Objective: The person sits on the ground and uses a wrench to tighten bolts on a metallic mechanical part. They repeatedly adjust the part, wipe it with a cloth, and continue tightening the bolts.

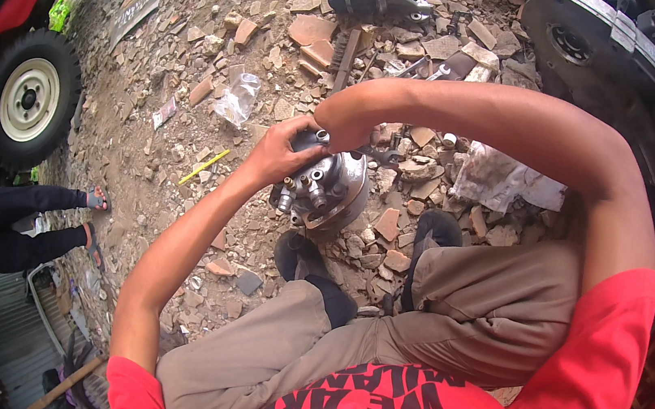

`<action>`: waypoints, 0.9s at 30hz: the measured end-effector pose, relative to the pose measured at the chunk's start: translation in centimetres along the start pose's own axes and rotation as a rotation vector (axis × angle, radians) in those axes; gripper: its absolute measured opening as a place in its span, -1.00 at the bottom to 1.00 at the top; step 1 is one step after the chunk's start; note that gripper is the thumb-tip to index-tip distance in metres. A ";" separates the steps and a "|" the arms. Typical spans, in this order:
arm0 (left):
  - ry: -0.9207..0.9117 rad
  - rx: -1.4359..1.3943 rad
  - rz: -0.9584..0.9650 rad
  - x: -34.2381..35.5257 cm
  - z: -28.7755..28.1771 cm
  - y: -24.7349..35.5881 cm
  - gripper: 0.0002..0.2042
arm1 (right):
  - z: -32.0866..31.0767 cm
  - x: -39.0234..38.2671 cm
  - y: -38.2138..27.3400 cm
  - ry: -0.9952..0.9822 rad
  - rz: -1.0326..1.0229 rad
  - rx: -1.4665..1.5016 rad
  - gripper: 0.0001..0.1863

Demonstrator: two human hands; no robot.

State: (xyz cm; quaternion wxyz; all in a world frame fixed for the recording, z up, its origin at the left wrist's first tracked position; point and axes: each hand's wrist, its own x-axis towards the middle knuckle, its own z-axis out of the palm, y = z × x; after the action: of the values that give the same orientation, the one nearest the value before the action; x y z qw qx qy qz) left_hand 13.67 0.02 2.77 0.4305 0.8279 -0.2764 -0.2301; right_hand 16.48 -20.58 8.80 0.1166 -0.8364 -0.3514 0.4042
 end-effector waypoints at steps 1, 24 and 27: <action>0.011 -0.004 0.000 -0.1 0.0 -0.1 -0.67 | -0.6 -0.7 0.3 0.026 -0.012 0.015 -0.65; -0.054 0.003 0.014 0.0 -0.4 -0.3 -0.58 | 1.5 -0.6 -1.9 -0.020 0.006 -0.076 -0.70; -0.048 -0.024 0.021 0.0 -0.2 -0.3 -0.59 | -0.8 -1.6 0.1 0.009 0.011 0.044 -0.63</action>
State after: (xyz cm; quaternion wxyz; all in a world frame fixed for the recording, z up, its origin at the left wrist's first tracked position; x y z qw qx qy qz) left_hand 13.85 0.23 2.63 0.4359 0.8139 -0.2928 -0.2486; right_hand 16.42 -21.65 10.26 0.1343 -0.8374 -0.3373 0.4086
